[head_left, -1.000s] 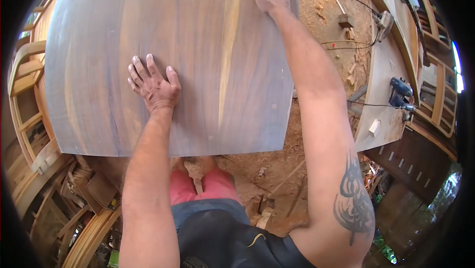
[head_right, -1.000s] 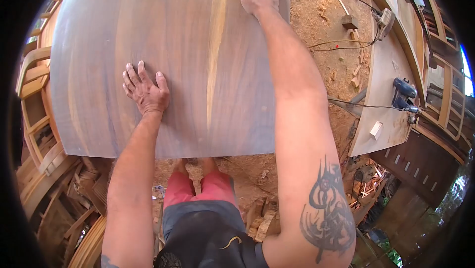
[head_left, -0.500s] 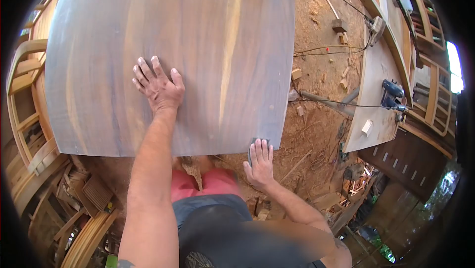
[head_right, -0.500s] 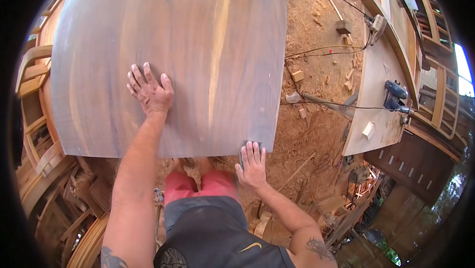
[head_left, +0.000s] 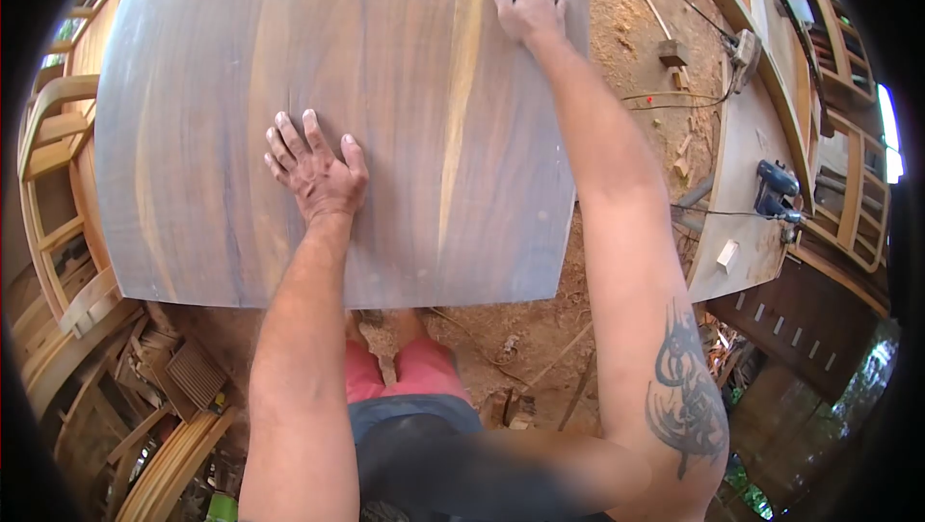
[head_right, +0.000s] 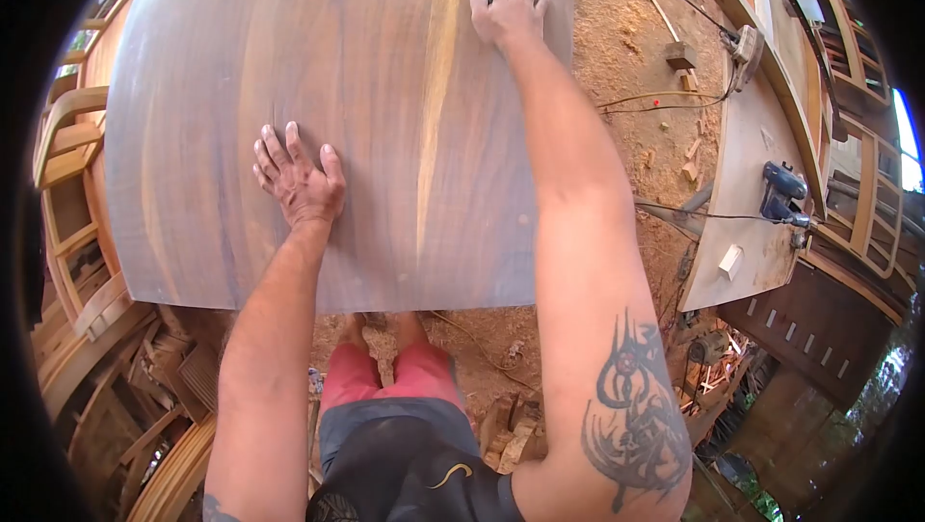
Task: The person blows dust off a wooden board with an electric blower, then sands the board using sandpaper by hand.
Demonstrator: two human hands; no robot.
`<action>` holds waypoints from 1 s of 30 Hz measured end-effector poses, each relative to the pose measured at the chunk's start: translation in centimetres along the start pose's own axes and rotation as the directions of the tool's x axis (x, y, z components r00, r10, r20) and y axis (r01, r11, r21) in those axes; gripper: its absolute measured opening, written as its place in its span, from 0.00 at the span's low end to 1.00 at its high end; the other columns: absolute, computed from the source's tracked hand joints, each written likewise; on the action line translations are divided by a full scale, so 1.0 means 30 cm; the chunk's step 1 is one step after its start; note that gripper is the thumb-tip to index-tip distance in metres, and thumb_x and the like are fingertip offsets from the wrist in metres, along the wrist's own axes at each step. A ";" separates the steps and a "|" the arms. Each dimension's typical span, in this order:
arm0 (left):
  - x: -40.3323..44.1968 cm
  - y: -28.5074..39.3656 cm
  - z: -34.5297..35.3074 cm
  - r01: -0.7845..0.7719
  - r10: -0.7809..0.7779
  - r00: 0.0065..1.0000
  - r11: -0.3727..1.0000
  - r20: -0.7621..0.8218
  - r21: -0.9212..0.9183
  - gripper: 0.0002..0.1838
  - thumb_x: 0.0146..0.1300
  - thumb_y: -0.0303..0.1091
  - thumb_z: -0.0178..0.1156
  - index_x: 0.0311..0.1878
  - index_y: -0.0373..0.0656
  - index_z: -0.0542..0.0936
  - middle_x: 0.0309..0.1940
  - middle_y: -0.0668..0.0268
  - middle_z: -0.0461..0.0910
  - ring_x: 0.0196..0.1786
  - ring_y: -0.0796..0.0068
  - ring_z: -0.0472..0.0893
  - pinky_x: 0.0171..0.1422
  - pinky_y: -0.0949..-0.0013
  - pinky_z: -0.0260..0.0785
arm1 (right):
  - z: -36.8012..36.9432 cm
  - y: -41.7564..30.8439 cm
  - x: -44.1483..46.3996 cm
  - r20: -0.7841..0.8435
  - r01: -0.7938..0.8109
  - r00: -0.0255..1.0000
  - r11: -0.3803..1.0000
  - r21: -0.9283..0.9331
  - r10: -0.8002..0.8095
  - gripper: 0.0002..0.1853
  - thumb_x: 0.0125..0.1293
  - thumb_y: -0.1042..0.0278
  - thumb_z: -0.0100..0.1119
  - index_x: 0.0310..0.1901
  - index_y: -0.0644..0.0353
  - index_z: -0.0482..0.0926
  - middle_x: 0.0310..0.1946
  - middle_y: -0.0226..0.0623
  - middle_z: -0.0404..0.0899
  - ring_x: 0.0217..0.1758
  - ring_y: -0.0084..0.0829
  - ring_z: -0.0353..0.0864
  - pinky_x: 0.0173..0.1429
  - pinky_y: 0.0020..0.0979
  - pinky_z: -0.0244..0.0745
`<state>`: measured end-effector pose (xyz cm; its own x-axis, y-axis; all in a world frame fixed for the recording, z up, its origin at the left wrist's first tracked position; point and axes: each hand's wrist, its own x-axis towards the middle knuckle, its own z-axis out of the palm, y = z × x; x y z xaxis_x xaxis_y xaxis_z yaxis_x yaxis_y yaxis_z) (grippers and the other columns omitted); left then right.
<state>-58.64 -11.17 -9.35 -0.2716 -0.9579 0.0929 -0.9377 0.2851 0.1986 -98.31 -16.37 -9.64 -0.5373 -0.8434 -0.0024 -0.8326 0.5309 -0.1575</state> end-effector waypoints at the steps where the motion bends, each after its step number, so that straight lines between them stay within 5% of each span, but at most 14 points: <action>1: 0.006 -0.001 -0.001 0.003 -0.003 1.000 1.000 0.001 0.001 0.40 0.69 0.52 0.54 0.80 0.45 0.59 0.83 0.44 0.50 0.85 0.37 0.47 0.86 0.32 0.37 | 0.014 0.003 -0.082 -0.029 0.045 0.999 0.999 0.002 -0.045 0.42 0.79 0.39 0.37 0.84 0.61 0.52 0.87 0.46 0.43 0.90 0.48 0.39 0.89 0.57 0.31; 5: -0.005 0.004 -0.004 0.008 -0.008 1.000 1.000 0.005 0.000 0.39 0.69 0.52 0.55 0.79 0.44 0.62 0.83 0.43 0.51 0.85 0.37 0.48 0.86 0.33 0.36 | -0.003 -0.012 -0.756 -0.108 0.259 0.962 0.964 0.059 -0.252 0.39 0.75 0.49 0.51 0.80 0.65 0.60 0.85 0.52 0.51 0.89 0.53 0.43 0.87 0.63 0.35; 9: -0.002 -0.016 -0.019 -0.030 0.028 0.998 0.998 -0.051 -0.056 0.38 0.68 0.52 0.57 0.77 0.43 0.66 0.81 0.44 0.55 0.84 0.38 0.52 0.85 0.33 0.40 | -0.120 -0.072 -1.581 0.149 0.194 0.963 0.960 0.202 -0.226 0.40 0.68 0.54 0.58 0.75 0.74 0.64 0.81 0.65 0.55 0.86 0.63 0.48 0.84 0.71 0.36; 11: 0.053 -0.106 -0.061 -0.122 0.118 0.992 0.988 -0.053 -0.093 0.37 0.69 0.52 0.57 0.76 0.43 0.67 0.80 0.46 0.59 0.82 0.40 0.55 0.85 0.34 0.43 | -0.129 -0.051 -1.824 0.291 0.133 0.937 0.967 0.219 -0.195 0.43 0.69 0.54 0.57 0.80 0.71 0.58 0.83 0.65 0.49 0.88 0.63 0.43 0.85 0.69 0.31; 12: 0.075 -0.186 -0.073 -0.165 0.161 0.986 0.980 -0.039 -0.108 0.36 0.69 0.51 0.58 0.76 0.43 0.68 0.79 0.47 0.60 0.82 0.40 0.57 0.84 0.35 0.44 | -0.126 -0.060 -1.787 0.285 0.139 0.937 0.965 0.222 -0.201 0.43 0.70 0.54 0.56 0.80 0.71 0.57 0.83 0.64 0.49 0.88 0.63 0.42 0.85 0.68 0.30; 16: 0.243 -0.516 -0.039 0.147 -0.124 0.973 0.983 -0.194 0.107 0.35 0.71 0.53 0.56 0.77 0.48 0.67 0.80 0.50 0.61 0.82 0.45 0.58 0.85 0.38 0.46 | -0.089 -0.071 -1.322 0.146 0.211 0.961 0.964 0.163 -0.235 0.42 0.72 0.54 0.54 0.81 0.68 0.57 0.85 0.58 0.47 0.89 0.58 0.42 0.86 0.67 0.32; 19: 0.242 -0.584 -0.022 0.077 -0.054 0.984 0.988 -0.168 0.134 0.36 0.72 0.54 0.55 0.79 0.51 0.65 0.82 0.51 0.58 0.84 0.45 0.55 0.85 0.38 0.44 | 0.026 -0.050 -0.789 -0.068 0.255 0.965 0.967 0.022 -0.253 0.41 0.73 0.50 0.51 0.82 0.63 0.56 0.85 0.50 0.50 0.89 0.53 0.43 0.87 0.64 0.35; 24: 0.257 -0.589 -0.038 0.076 -0.065 0.988 0.994 -0.142 0.076 0.37 0.71 0.54 0.55 0.80 0.53 0.64 0.84 0.53 0.56 0.85 0.45 0.52 0.86 0.38 0.41 | 0.022 -0.059 -0.036 -0.033 0.019 0.999 1.000 0.012 -0.019 0.41 0.78 0.45 0.42 0.83 0.62 0.53 0.87 0.46 0.46 0.90 0.49 0.42 0.88 0.60 0.34; 27: 0.249 -0.583 -0.037 0.098 -0.090 0.988 0.993 -0.126 0.064 0.37 0.71 0.55 0.55 0.80 0.54 0.64 0.84 0.53 0.55 0.85 0.46 0.52 0.86 0.39 0.40 | 0.007 -0.078 0.050 -0.012 -0.053 0.999 0.998 0.022 0.053 0.41 0.78 0.44 0.40 0.84 0.62 0.52 0.87 0.47 0.46 0.89 0.49 0.43 0.88 0.60 0.34; 30: 0.256 -0.587 -0.046 0.099 -0.091 0.989 0.993 -0.115 0.070 0.37 0.71 0.55 0.55 0.80 0.54 0.64 0.84 0.53 0.55 0.85 0.47 0.52 0.87 0.39 0.40 | 0.044 -0.075 -0.214 -0.084 0.066 0.994 0.998 0.024 -0.064 0.41 0.78 0.45 0.42 0.83 0.64 0.52 0.86 0.49 0.47 0.89 0.51 0.42 0.88 0.60 0.35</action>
<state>-43.92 -23.49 -10.78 -0.1586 -0.9697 0.1859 -0.9730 0.1855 0.1376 -92.81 -12.25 -10.57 -0.4925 -0.8655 0.0911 -0.8628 0.4720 -0.1809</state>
